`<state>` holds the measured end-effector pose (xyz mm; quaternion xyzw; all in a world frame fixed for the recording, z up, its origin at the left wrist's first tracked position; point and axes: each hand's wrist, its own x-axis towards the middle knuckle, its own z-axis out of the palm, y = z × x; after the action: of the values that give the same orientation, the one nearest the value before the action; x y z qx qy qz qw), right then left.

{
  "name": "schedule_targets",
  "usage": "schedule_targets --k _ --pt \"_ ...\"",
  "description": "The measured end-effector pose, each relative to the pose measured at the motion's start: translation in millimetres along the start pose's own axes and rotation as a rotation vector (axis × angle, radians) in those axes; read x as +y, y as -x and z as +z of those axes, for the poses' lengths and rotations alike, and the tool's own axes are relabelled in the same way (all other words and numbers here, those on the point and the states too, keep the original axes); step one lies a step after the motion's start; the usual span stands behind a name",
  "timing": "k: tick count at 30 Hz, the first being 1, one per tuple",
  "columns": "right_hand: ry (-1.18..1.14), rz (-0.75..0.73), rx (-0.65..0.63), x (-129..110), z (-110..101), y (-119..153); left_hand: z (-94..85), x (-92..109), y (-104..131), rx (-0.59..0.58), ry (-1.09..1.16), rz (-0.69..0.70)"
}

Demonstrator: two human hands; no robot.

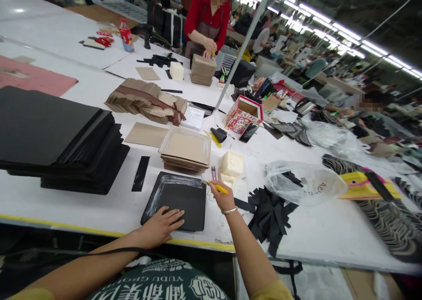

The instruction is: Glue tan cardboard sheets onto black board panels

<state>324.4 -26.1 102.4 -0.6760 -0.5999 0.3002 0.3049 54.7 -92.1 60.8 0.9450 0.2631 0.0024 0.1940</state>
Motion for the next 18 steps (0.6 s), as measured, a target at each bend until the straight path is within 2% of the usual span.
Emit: schedule_targets --k 2,4,9,12,14,15,17,18 --pt "0.168 -0.254 -0.099 -1 5 15 -3.0 -2 -3 -0.006 -0.018 0.001" --pt "0.303 -0.387 -0.218 0 10 38 -4.5 -3 -5 -0.019 -0.035 -0.001" --pt "0.433 -0.449 -0.386 1 5 110 -5.6 -2 -7 -0.057 -0.045 -0.002" --pt "0.391 -0.421 -0.419 -8 -7 134 -6.8 0 -5 -0.059 -0.028 0.005" --pt "0.29 -0.391 -0.355 -15 -15 132 -9.6 -1 -4 -0.023 0.008 0.028" --pt "0.225 -0.364 -0.284 -18 -18 126 -12.4 -4 -5 0.012 0.038 0.048" --pt "0.076 -0.265 -0.091 -22 -21 104 -23.2 -18 -10 0.145 0.112 0.054" --pt "0.006 -0.203 -0.004 -23 -20 87 -32.1 -29 -15 0.254 0.144 0.015"
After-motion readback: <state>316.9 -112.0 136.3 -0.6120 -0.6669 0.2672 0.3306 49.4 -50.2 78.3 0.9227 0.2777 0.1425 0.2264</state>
